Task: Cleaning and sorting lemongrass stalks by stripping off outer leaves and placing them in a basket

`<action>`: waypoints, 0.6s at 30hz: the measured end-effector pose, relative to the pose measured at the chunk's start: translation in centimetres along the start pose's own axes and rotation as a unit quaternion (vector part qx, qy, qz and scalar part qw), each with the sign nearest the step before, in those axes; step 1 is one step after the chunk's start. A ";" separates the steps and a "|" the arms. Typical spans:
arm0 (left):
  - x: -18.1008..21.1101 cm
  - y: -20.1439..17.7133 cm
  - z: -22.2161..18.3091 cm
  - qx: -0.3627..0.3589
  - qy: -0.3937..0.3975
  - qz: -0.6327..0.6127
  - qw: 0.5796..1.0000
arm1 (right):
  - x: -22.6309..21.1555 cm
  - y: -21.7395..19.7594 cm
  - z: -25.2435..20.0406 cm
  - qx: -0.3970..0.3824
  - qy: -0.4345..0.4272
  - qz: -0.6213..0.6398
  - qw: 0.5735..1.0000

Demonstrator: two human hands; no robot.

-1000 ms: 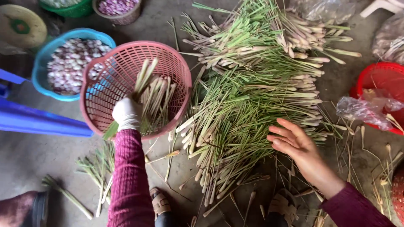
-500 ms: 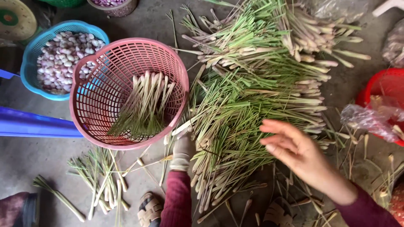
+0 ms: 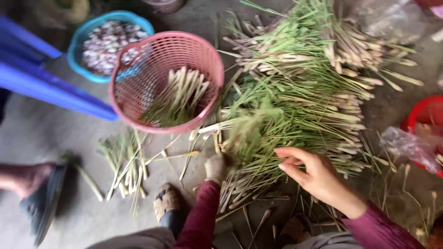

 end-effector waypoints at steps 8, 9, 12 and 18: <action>6.1 10.0 -9.3 -0.181 0.209 0.725 0.631 | -1.7 4.8 1.1 -0.008 -0.225 -0.373 0.900; 7.5 10.5 -11.2 -0.190 0.211 0.725 0.628 | -0.9 4.6 1.1 -0.003 -0.217 -0.375 0.901; 11.9 12.2 -16.5 -0.338 0.112 0.563 0.746 | 0.1 3.8 1.5 -0.035 -0.165 -0.439 0.882; 11.3 10.3 -14.2 -0.525 -0.013 0.082 0.847 | 0.7 2.8 0.1 -0.032 -0.038 -0.161 0.986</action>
Point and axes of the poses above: each hand's wrist, its own z-axis towards the middle knuckle, its own y-axis out of the palm, x = y × z, the point moved 3 cm from there along z, towards the middle knuckle, and after that the axes turned 9 degrees about -x, right-handed, at the moved point
